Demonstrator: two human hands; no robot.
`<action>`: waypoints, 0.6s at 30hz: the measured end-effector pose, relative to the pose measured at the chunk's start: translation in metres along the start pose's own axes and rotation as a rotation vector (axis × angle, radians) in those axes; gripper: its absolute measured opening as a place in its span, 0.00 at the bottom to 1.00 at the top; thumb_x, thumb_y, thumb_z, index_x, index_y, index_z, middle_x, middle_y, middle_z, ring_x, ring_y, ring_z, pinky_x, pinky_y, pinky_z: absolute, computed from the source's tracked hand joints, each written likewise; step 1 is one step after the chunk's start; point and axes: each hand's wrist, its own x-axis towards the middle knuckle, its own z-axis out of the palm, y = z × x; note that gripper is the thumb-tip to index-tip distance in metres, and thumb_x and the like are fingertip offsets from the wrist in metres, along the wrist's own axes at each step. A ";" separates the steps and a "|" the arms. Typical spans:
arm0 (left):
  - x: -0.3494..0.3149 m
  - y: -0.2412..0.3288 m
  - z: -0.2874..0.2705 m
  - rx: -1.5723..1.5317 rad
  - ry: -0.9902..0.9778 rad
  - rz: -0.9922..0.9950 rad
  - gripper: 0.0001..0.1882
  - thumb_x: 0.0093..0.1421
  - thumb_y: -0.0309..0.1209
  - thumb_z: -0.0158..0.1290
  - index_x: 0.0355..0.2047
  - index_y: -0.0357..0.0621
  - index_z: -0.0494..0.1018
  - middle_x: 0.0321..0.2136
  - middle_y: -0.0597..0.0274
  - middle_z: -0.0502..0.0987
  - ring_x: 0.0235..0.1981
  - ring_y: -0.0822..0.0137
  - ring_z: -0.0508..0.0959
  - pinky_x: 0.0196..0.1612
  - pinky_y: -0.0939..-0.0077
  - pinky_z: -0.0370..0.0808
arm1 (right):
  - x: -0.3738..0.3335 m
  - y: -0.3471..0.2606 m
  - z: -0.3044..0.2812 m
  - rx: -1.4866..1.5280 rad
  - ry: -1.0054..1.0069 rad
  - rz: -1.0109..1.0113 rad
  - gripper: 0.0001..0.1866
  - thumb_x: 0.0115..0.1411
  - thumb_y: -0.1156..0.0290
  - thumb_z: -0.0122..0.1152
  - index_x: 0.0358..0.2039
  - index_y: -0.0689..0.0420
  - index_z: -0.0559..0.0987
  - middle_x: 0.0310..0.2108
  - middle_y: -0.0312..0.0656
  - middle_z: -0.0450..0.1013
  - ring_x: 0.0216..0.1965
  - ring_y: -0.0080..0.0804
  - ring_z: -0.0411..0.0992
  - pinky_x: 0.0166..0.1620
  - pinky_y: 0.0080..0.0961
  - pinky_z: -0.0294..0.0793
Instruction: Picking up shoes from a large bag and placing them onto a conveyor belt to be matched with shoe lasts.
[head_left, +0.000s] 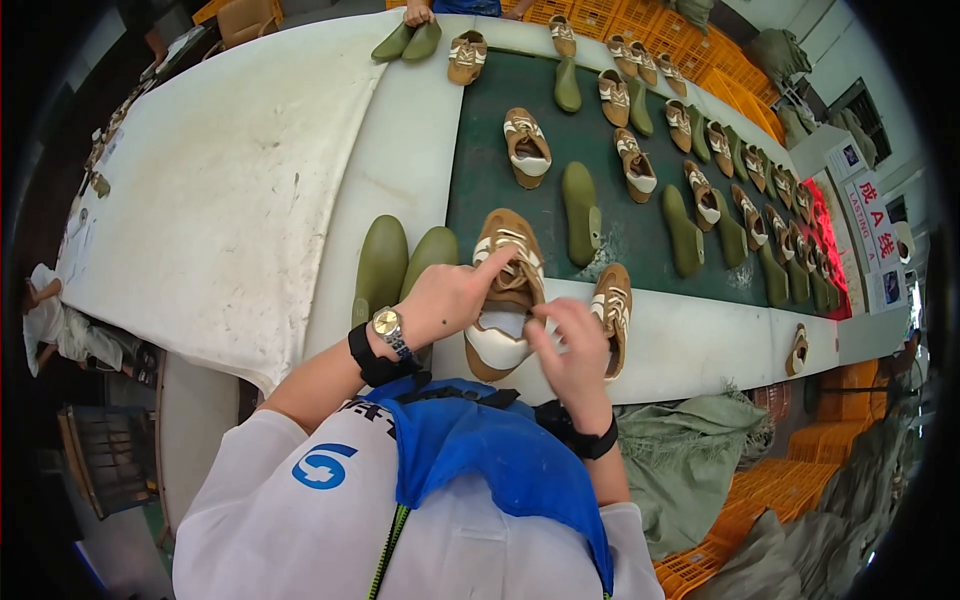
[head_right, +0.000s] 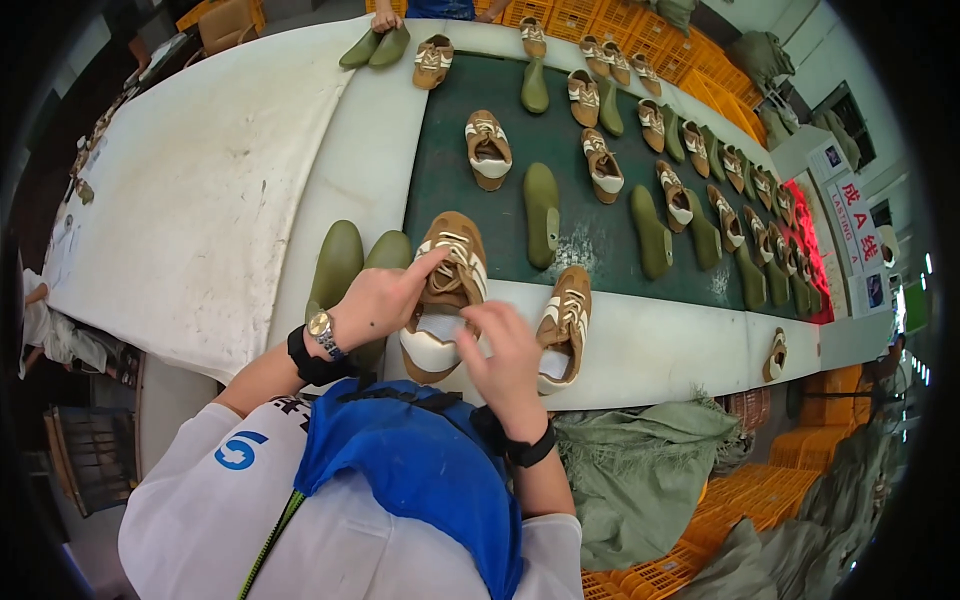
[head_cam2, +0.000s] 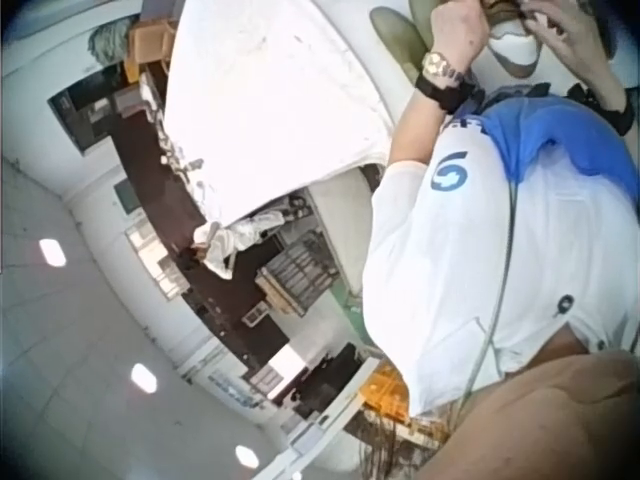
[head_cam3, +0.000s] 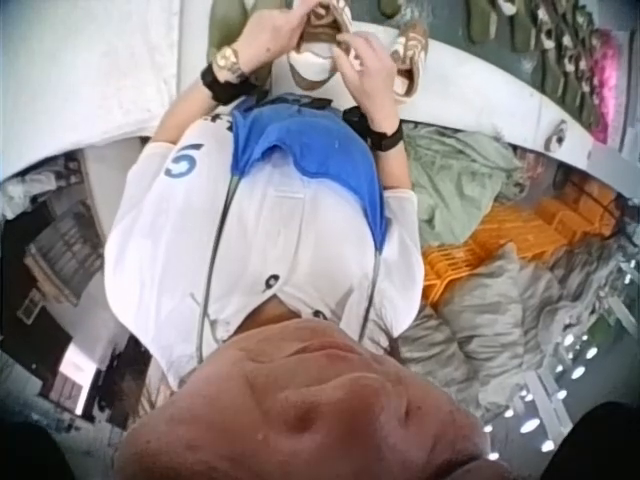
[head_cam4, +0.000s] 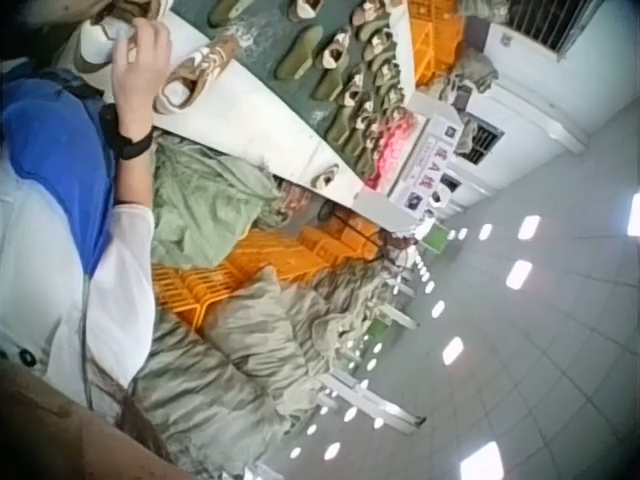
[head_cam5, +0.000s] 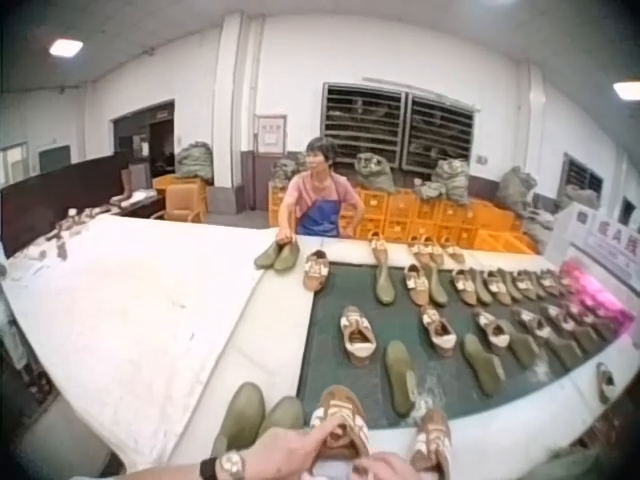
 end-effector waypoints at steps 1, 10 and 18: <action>-0.001 -0.004 0.003 0.023 -0.020 -0.055 0.31 0.52 0.26 0.48 0.58 0.48 0.57 0.15 0.54 0.73 0.16 0.52 0.74 0.20 0.62 0.70 | -0.003 -0.004 0.002 -0.003 0.001 -0.008 0.17 0.50 0.70 0.63 0.41 0.56 0.73 0.36 0.43 0.71 0.36 0.39 0.72 0.35 0.29 0.73; -0.042 -0.042 0.003 -0.030 -0.310 -0.191 0.26 0.55 0.36 0.51 0.54 0.45 0.61 0.31 0.47 0.75 0.34 0.49 0.75 0.35 0.58 0.72 | -0.065 0.087 0.045 -0.389 -0.782 0.190 0.14 0.46 0.61 0.63 0.32 0.55 0.78 0.30 0.49 0.74 0.34 0.48 0.73 0.36 0.41 0.72; -0.120 -0.080 0.018 0.202 -0.012 -0.317 0.31 0.46 0.50 0.58 0.45 0.42 0.70 0.48 0.50 0.68 0.56 0.47 0.61 0.56 0.47 0.56 | -0.054 0.079 0.041 -0.252 -0.925 0.248 0.18 0.48 0.59 0.62 0.37 0.56 0.77 0.32 0.52 0.75 0.35 0.50 0.73 0.38 0.40 0.72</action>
